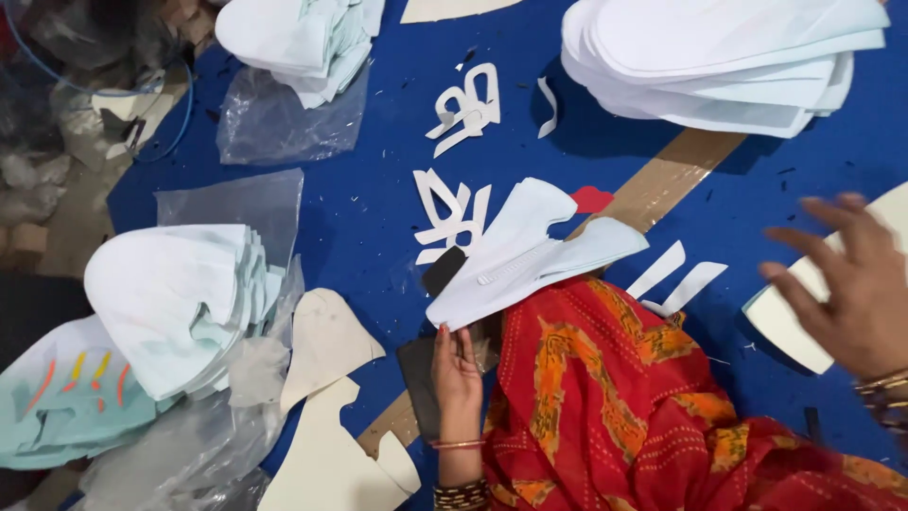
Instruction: The person sits at a low blue table pairing cut shoe upper fabric pieces with foam backing pieces, aligning each fabric piece onto its matching foam shape and stacking the matched sets into piles. They reach into nearby stacks and plastic bags to gather pieces one at a time.
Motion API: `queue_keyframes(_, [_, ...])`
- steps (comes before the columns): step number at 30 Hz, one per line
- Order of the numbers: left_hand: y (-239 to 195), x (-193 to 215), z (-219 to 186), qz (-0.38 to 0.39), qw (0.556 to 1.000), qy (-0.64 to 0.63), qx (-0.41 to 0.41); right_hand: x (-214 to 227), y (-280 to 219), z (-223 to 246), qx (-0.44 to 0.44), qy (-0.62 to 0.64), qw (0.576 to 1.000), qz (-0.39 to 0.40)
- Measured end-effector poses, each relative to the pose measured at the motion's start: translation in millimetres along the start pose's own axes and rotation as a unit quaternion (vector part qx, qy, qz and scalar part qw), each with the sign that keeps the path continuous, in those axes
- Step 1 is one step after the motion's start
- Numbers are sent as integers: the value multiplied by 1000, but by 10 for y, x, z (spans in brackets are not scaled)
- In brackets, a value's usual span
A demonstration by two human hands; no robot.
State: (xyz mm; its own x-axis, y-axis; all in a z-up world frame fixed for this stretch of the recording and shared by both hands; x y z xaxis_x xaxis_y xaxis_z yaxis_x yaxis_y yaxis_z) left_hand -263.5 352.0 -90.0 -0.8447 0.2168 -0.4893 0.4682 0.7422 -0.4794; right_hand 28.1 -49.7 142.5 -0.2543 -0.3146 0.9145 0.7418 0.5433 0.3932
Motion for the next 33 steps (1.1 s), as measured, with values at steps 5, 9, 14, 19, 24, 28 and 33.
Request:
queue_keyframes(5, [-823,-1037,-263,89,987,102,-89,570,342,921,38,393,913,101])
queue_keyframes(9, [-928,-1297,-286,164,972,92,-139,675,445,1570,99,459,874,127])
queue_keyframes(14, [-261,-538,229,96,992,-81,16,133,276,1914,75,480,845,223])
queue_keyframes(19, [-363,-704,-131,-1,998,36,-60,198,134,2019,117,487,842,201])
queue_keyframes(24, [-866,-1176,-264,47,987,109,-105,311,166,1987,85,483,847,203])
queue_keyframes(28, [-1026,-1000,179,69,961,232,-132,503,294,1955,27,542,820,182])
queue_keyframes(33, [-1202,-1304,204,136,949,242,-151,438,291,1838,23,552,821,146])
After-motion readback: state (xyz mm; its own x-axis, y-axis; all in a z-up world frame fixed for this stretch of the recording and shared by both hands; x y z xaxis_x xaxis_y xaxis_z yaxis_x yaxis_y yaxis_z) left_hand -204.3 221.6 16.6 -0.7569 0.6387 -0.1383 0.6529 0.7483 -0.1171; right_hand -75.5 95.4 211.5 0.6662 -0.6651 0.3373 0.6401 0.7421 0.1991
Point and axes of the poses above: each hand's wrist, its own y-axis towards the middle knuckle, its own x-axis out of the back of the hand, z = x × y, the point moved 8 cm from there along y, towards the middle knuckle, and after that the axes turned 9 degrees about y, right-handed, at the moved point
